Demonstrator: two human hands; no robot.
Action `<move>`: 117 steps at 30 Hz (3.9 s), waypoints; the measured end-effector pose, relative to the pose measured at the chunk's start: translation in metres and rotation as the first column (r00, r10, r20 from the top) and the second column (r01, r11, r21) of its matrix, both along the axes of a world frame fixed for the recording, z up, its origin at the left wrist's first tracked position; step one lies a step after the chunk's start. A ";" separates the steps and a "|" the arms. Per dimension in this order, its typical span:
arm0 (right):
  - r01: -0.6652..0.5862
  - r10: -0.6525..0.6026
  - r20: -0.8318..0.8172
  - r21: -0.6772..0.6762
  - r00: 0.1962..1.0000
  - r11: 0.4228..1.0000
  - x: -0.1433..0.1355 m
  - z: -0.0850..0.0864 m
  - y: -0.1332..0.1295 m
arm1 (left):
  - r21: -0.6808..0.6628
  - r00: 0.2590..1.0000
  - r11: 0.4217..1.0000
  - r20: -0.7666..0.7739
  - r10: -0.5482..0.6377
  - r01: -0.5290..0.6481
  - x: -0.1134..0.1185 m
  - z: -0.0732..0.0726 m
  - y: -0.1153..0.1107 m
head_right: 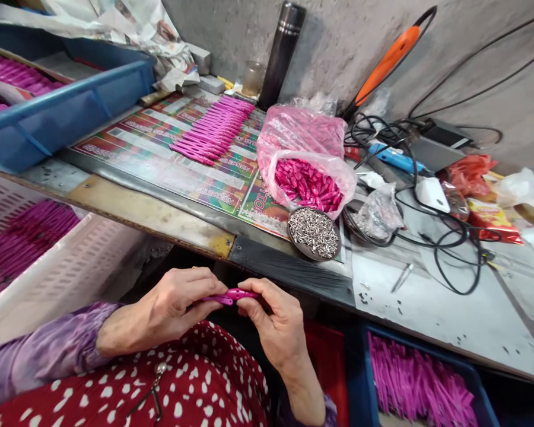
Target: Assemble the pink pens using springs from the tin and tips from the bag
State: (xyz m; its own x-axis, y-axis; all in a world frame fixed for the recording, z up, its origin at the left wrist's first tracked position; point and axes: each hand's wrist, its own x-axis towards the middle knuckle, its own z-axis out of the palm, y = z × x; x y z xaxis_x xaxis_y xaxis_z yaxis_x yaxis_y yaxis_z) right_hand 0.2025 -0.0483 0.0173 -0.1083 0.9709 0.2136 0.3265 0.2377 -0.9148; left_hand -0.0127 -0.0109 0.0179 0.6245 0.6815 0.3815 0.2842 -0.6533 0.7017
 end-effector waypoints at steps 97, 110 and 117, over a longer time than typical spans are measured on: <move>0.113 -0.599 0.667 0.621 0.443 0.775 0.086 0.004 0.040 | 0.202 0.991 0.971 0.069 0.113 -0.125 0.001 -0.006 0.030; 0.220 -0.532 0.560 0.529 0.635 0.820 0.087 0.003 0.045 | 0.139 0.995 0.985 0.012 0.101 -0.101 0.002 -0.005 0.025; 0.273 -0.463 0.423 0.436 0.779 0.857 0.062 0.012 0.032 | 0.108 0.995 0.989 -0.017 0.101 -0.099 0.001 0.004 0.018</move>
